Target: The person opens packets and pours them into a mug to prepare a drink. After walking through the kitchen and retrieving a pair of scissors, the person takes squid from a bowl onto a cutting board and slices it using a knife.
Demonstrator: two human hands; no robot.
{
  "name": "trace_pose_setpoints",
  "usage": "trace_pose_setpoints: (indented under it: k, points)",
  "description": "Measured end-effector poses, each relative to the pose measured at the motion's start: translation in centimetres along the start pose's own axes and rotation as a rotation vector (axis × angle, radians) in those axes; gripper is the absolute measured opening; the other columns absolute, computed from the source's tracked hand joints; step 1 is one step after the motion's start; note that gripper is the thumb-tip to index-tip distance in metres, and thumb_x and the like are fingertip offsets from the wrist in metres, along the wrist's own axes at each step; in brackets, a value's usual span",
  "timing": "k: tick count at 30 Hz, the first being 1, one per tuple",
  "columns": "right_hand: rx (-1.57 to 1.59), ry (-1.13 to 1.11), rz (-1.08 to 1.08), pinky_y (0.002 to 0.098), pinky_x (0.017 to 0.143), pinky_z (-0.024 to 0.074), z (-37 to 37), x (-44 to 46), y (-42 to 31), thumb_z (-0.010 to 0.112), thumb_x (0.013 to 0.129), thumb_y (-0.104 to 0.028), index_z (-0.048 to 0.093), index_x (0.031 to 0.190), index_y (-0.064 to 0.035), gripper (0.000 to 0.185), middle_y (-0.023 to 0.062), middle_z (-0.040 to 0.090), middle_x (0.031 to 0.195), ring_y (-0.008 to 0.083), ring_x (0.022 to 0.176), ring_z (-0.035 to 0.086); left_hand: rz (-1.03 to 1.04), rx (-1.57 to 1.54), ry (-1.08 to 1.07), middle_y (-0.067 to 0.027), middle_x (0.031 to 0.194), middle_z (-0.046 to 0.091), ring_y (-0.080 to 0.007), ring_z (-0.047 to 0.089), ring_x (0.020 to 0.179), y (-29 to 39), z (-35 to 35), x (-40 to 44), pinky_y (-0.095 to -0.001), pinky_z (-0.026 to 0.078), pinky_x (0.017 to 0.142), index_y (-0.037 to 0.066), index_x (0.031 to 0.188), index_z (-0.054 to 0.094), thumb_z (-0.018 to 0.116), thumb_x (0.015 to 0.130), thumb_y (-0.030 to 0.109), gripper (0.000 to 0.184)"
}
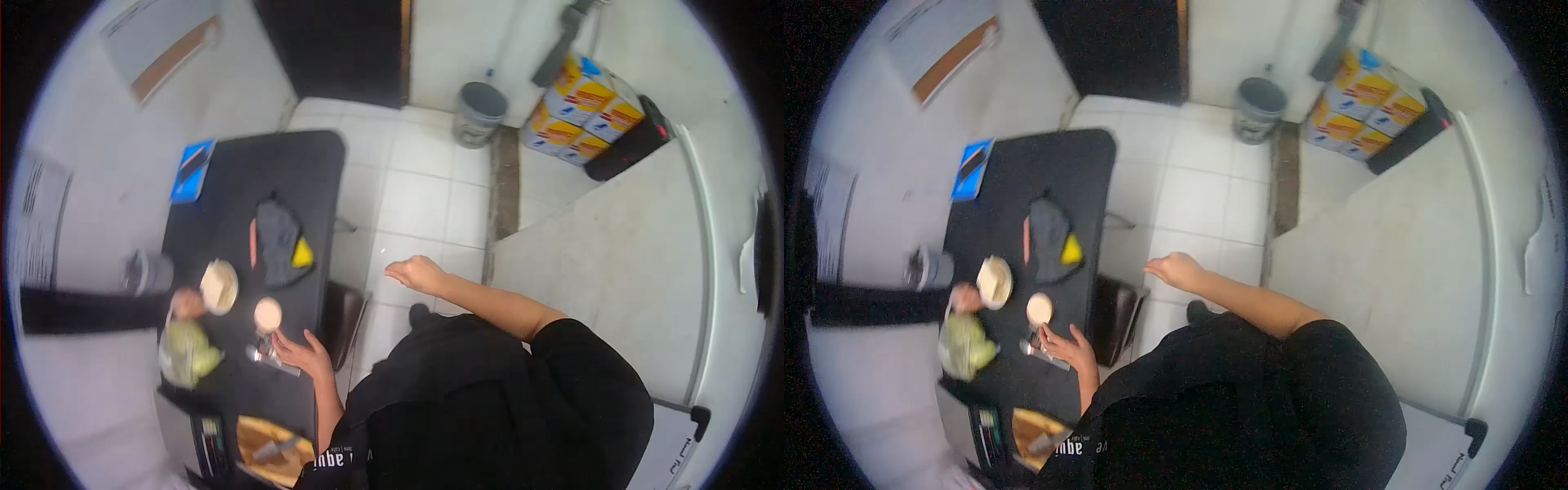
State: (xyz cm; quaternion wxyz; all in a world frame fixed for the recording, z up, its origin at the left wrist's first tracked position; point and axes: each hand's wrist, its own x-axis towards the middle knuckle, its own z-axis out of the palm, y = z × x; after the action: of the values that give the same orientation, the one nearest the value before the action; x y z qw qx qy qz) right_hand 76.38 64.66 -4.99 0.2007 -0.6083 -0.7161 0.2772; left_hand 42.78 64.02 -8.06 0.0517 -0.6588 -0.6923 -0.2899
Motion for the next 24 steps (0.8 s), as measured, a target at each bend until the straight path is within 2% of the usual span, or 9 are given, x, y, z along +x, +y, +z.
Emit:
trace_pose_setpoints:
  k: [1,2,3,5,8,13,17,21,24]
  points:
    - [-0.127,-0.061,0.078,0.0393,0.062,0.0517,-3.9,0.6,0.8,0.054,0.091,-0.036,0.07,0.091,-0.0051,0.035,0.0167,0.064,0.079,0.0325,0.069,0.063,0.044,-0.006,-0.046,-0.0248,0.138,0.033,-0.0424,0.034,0.124,2.7,2.1,0.9,-0.0557,0.023,0.103,0.0,0.139,0.032,0.056,0.089,0.031,0.063]
    - [-0.153,-0.1,0.24,0.0432,0.076,0.0509,-7.4,1.5,1.3,0.046,0.09,-0.055,0.069,0.065,-0.0048,0.061,0.0133,0.064,0.073,0.0294,0.081,0.063,0.067,-0.072,-0.049,-0.025,0.138,0.033,-0.0423,0.034,0.125,5.0,3.7,2.5,-0.0548,0.023,0.103,0.0,0.139,0.032,0.057,0.089,0.03,0.064]
    - [-0.156,-0.08,0.271,0.0432,0.076,0.0509,-9.8,2.2,3.3,0.046,0.09,-0.055,0.069,0.065,-0.0048,0.061,0.0133,0.064,0.073,0.0294,0.081,0.063,0.118,-0.096,-0.007,-0.025,0.139,0.033,-0.0416,0.034,0.125,7.1,5.6,4.2,-0.0535,0.023,0.102,0.0,0.139,0.032,0.057,0.088,0.029,0.063]
    - [-0.202,0.096,0.075,0.0533,0.097,0.0389,-13.8,3.7,7.5,0.052,0.09,-0.049,0.072,0.084,-0.0071,0.047,0.0159,0.065,0.104,0.0318,0.113,0.055,0.13,-0.134,-0.025,-0.0249,0.139,0.033,-0.041,0.034,0.126,11.3,8.8,7.3,-0.0527,0.024,0.102,-0.001,0.139,0.032,0.057,0.088,0.027,0.063]
    - [-0.193,0.37,0.264,0.0639,0.104,0.0222,-16.4,5.5,15.2,0.051,0.09,-0.05,0.069,0.102,-0.009,0.046,0.019,0.055,0.123,0.0368,0.13,0.037,0.219,-0.072,-0.081,-0.0234,0.14,0.033,-0.0402,0.034,0.127,16.9,13.8,12.6,-0.0529,0.025,0.102,0.0,0.139,0.032,0.059,0.085,0.023,0.065]
    - [-0.182,0.623,0.592,0.065,0.102,0.0246,-22.5,6.0,26.6,0.049,0.091,-0.048,0.051,0.128,-0.0081,0.054,0.0229,0.034,0.141,0.0422,0.134,0.028,0.44,-0.259,-0.194,-0.0223,0.139,0.034,-0.0394,0.034,0.128,30.7,27.7,21.8,-0.0537,0.023,0.103,-0.001,0.138,0.033,0.06,0.082,0.02,0.065]
    - [-0.159,0.907,0.805,0.0649,0.101,0.0241,-30.4,5.5,34.6,0.052,0.091,-0.044,0.04,0.136,-0.0066,0.06,0.0266,0.029,0.143,0.0444,0.134,0.026,0.797,-0.651,-0.378,-0.0279,0.133,0.037,-0.0427,0.035,0.123,55.4,35.4,25.5,-0.0515,0.025,0.103,-0.005,0.135,0.034,0.062,0.08,0.009,0.063]
    - [-0.048,1.251,0.824,0.045,0.101,0.0384,-39.9,0.5,39.1,0.06,0.089,-0.018,0.039,0.137,-0.0096,0.053,0.0237,0.025,0.146,0.0428,0.131,0.033,1.069,-0.957,-0.581,-0.0278,0.135,0.032,-0.0417,0.032,0.124,78.4,36.4,24.7,-0.0511,0.026,0.103,-0.006,0.133,0.036,0.062,0.081,0.01,0.06]
    - [-0.437,1.527,0.941,0.0376,0.091,0.0474,-45.0,-7.0,45.4,0.05,0.092,-0.005,0.047,0.13,-0.0066,0.038,0.0212,0.044,0.135,0.0364,0.115,0.053,1.284,-1.221,-0.635,-0.0267,0.136,0.029,-0.0416,0.032,0.125,91.8,35.2,19.2,-0.0504,0.026,0.104,-0.005,0.133,0.037,0.062,0.082,0.012,0.059]
